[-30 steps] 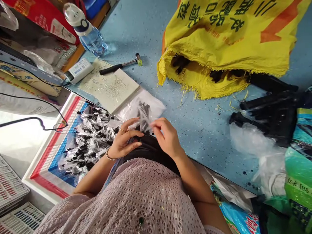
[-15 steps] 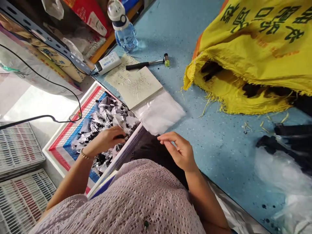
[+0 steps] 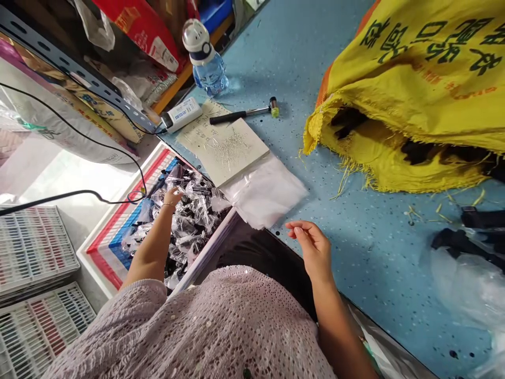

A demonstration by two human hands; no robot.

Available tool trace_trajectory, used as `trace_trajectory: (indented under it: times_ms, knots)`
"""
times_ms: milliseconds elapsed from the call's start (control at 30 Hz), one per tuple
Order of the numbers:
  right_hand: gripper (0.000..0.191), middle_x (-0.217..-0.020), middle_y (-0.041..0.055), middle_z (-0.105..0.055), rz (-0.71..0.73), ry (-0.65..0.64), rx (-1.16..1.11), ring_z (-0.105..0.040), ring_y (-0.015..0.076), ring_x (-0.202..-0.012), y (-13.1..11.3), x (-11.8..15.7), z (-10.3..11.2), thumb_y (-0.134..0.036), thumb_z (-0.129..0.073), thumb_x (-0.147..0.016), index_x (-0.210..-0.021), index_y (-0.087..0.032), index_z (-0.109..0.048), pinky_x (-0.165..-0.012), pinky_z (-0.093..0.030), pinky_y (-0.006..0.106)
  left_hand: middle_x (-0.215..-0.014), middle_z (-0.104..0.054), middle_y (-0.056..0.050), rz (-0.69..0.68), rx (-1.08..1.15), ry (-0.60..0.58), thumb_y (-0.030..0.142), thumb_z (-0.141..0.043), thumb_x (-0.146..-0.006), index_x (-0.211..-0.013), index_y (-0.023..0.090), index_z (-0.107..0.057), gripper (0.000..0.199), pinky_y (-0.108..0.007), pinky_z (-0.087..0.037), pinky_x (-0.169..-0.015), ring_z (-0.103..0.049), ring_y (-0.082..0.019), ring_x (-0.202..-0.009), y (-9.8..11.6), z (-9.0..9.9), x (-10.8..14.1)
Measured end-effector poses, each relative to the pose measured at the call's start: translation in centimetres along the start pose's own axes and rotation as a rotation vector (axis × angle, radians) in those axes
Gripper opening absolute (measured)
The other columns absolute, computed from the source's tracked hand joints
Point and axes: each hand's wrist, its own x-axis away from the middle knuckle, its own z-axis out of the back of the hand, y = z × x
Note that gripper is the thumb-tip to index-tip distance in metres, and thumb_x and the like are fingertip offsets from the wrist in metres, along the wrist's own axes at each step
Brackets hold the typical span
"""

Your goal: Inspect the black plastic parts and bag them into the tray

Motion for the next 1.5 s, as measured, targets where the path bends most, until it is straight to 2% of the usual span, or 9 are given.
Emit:
trace_trajectory:
  times_ms: [200, 367, 500, 633, 833, 1000, 1200, 1333, 1500]
  knots:
    - [0.019, -0.098, 0.0055, -0.079, -0.022, -0.02, -0.005, -0.069, 0.0164, -0.078, -0.1, -1.1, 0.6, -0.04, -0.072, -0.092, -0.1, -0.024, -0.076, -0.076, -0.06, 0.034, -0.103, -0.08, -0.009, -0.236, 0.099, -0.379, 0.03, -0.072, -0.09, -0.103, 0.015, -0.078, 0.021, -0.037, -0.06, -0.093, -0.075, -0.026, -0.099, 2.4, -1.2, 7.0]
    - [0.026, -0.097, 0.007, -0.08, 0.035, 0.003, -0.001, -0.07, 0.0164, -0.077, -1.9, -3.7, 2.6, -0.045, -0.069, -0.092, -0.099, -0.02, -0.073, -0.076, -0.061, 0.034, -0.12, -0.078, -0.01, -1.013, 0.361, -1.02, 0.033, -0.067, -0.095, -0.133, 0.032, -0.069, 0.038, -0.041, -0.066, -0.086, -0.078, -0.026, -0.102, 11.9, 1.1, 13.7]
    - [0.027, -0.107, 0.0084, -0.077, 0.148, 0.197, 0.147, -0.072, 0.0177, -0.085, -3.9, -8.1, 7.6, -0.04, -0.06, -0.096, -0.107, -0.019, -0.072, -0.085, -0.06, 0.037, -0.137, -0.072, -0.011, -1.412, 0.192, -0.661, 0.032, -0.059, -0.1, -0.138, 0.026, -0.064, 0.039, -0.042, -0.057, -0.108, -0.071, -0.026, -0.123, 26.7, -2.9, 15.2]
    - [0.039, -0.124, 0.0146, -0.069, 0.162, 0.376, 0.692, -0.068, 0.0242, -0.112, -6.8, -14.1, 13.8, -0.02, -0.042, -0.098, -0.126, -0.017, -0.068, -0.101, -0.054, 0.043, -0.143, -0.064, -0.02, -1.394, -0.007, -0.243, 0.017, -0.048, -0.096, -0.135, 0.01, -0.063, 0.042, -0.052, -0.044, -0.12, -0.058, -0.033, -0.137, 41.4, -9.5, 12.7]
    - [0.053, -0.138, 0.0313, -0.053, -0.011, 0.479, 1.028, -0.05, 0.0448, -0.132, -11.1, -23.4, 17.7, -0.035, -0.064, -0.096, -0.138, -0.004, -0.057, -0.111, -0.04, 0.057, -0.153, -0.043, -0.033, -1.174, -0.208, 0.164, 0.031, -0.06, -0.091, -0.132, 0.001, -0.06, 0.05, -0.068, -0.028, -0.118, -0.036, -0.051, -0.143, 52.5, -12.0, 7.8]
    - [0.057, -0.142, 0.0306, -0.05, -0.112, 0.361, 1.168, -0.057, 0.0415, -0.126, -11.1, -24.9, 15.9, -0.027, -0.063, -0.096, -0.146, -0.006, -0.048, -0.104, -0.045, 0.049, -0.149, -0.047, -0.029, -1.181, -0.33, 0.18, 0.025, -0.054, -0.094, -0.127, 0.007, -0.064, 0.039, -0.064, -0.036, -0.11, -0.04, -0.048, -0.137, 52.1, -11.3, 8.4]
    - [0.056, -0.123, 0.0154, -0.066, 0.014, 0.21, 0.624, -0.067, 0.0288, -0.108, -8.1, -16.7, 14.3, -0.035, -0.063, -0.095, -0.148, -0.019, -0.051, -0.088, -0.057, 0.04, -0.155, -0.051, -0.021, -1.286, -0.31, 0.082, 0.029, -0.058, -0.094, -0.134, 0.016, -0.066, 0.043, -0.068, -0.037, -0.112, -0.043, -0.047, -0.139, 44.7, -10.8, 12.0]
    - [0.066, -0.116, 0.0088, -0.069, 0.097, 0.094, 0.085, -0.069, 0.0209, -0.093, -5.8, -8.4, 11.5, -0.045, -0.068, -0.092, -0.15, -0.024, -0.046, -0.073, -0.06, 0.033, -0.15, -0.057, -0.02, -1.368, 0.172, -0.3, 0.044, -0.051, -0.102, -0.154, 0.015, -0.047, 0.06, -0.059, -0.036, -0.121, -0.048, -0.036, -0.142, 38.6, -11.6, 15.0]
    - [0.06, -0.12, 0.0089, -0.07, 0.183, -0.12, -0.022, -0.07, 0.0208, -0.104, -5.3, -2.0, 8.5, -0.051, -0.074, -0.091, -0.14, -0.024, -0.051, -0.086, -0.059, 0.034, -0.159, -0.049, -0.013, -1.068, 0.695, -0.759, 0.059, -0.046, -0.103, -0.165, 0.028, -0.027, 0.072, -0.043, -0.05, -0.113, -0.058, -0.025, -0.137, 33.8, -12.9, 19.0]
